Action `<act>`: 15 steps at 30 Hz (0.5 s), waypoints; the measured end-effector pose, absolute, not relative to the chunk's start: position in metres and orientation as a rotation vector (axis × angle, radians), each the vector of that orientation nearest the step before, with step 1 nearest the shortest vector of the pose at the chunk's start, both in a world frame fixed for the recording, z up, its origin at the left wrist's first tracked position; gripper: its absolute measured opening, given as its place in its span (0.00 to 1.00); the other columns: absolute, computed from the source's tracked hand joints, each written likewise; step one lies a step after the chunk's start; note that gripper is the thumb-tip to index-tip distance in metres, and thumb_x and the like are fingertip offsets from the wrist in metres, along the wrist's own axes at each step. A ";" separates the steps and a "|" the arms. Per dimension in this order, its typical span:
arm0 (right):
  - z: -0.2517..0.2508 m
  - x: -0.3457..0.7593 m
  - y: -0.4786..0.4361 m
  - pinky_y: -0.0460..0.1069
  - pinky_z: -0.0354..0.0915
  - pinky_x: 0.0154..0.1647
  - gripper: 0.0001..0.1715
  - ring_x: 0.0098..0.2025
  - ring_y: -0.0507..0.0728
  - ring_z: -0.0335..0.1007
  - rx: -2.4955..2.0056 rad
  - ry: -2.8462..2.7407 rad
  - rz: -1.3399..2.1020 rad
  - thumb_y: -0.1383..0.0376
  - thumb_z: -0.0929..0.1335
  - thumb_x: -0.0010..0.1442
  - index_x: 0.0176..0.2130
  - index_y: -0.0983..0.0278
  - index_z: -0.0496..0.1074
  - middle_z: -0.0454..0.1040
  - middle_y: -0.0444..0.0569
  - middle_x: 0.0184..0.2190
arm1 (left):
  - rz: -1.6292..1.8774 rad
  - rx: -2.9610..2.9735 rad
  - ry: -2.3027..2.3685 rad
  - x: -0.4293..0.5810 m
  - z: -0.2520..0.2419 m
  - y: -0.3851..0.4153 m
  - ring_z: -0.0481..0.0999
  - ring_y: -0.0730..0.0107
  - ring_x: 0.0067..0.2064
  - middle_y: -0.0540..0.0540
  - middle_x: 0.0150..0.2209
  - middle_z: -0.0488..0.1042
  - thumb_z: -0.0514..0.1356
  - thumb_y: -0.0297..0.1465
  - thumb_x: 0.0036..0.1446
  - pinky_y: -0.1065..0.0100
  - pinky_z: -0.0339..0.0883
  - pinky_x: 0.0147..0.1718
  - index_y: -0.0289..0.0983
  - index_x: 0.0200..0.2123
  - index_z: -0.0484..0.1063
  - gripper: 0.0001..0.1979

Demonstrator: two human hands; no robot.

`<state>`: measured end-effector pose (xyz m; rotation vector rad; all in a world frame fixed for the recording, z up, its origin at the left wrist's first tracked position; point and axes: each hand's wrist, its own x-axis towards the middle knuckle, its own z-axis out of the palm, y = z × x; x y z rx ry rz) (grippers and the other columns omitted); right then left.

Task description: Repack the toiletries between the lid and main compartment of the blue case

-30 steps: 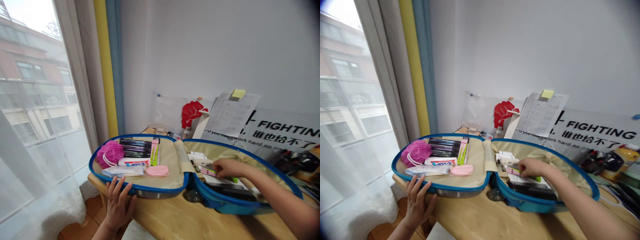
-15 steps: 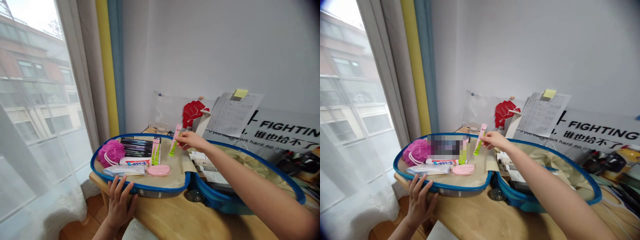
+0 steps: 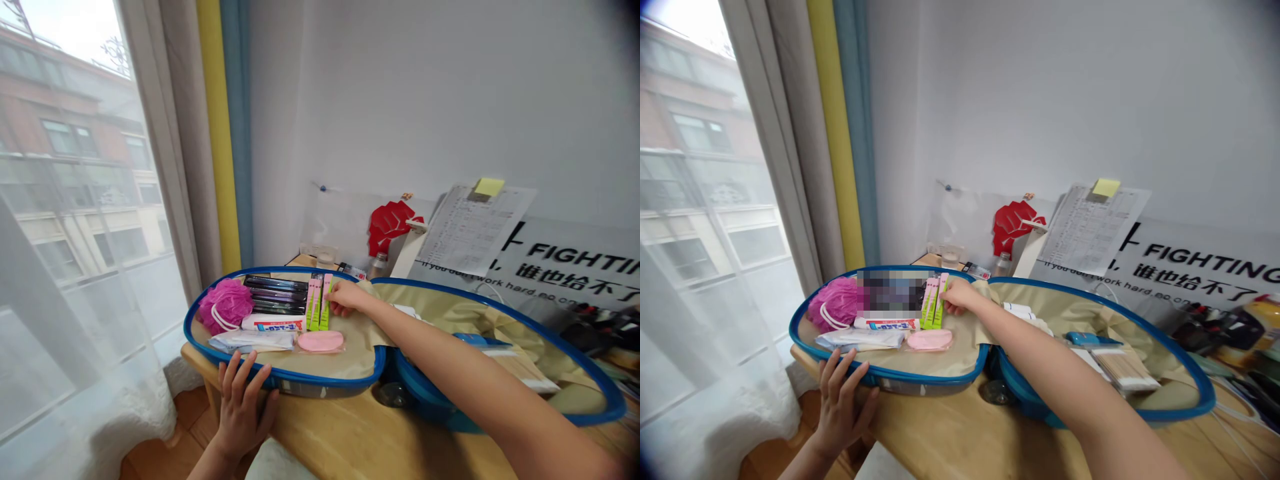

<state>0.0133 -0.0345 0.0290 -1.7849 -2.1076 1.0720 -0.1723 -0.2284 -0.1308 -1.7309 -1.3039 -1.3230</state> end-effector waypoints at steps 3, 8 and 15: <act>0.026 0.012 -0.036 0.41 0.65 0.18 0.15 0.16 0.46 0.65 -1.827 -2.140 1.023 0.63 0.66 0.60 0.24 0.67 0.67 0.74 0.46 0.19 | -1.331 -1.738 -1.279 -0.173 -0.130 -0.228 0.46 0.51 0.68 0.41 0.67 0.50 0.58 0.26 0.55 0.45 0.38 0.65 0.41 0.62 0.55 0.31; 0.022 0.011 -0.035 0.42 0.66 0.18 0.15 0.15 0.46 0.64 -1.838 -2.207 0.946 0.63 0.66 0.59 0.23 0.66 0.67 0.72 0.44 0.17 | -1.317 -1.737 -1.291 -0.173 -0.130 -0.228 0.46 0.50 0.68 0.40 0.67 0.51 0.58 0.26 0.55 0.44 0.39 0.65 0.41 0.62 0.55 0.31; 0.015 0.014 -0.030 0.43 0.65 0.19 0.18 0.17 0.48 0.67 -1.811 -2.281 0.836 0.60 0.65 0.61 0.23 0.66 0.67 0.74 0.46 0.20 | -1.311 -1.721 -1.310 -0.172 -0.131 -0.229 0.47 0.49 0.68 0.40 0.66 0.53 0.58 0.26 0.55 0.42 0.41 0.64 0.42 0.62 0.55 0.31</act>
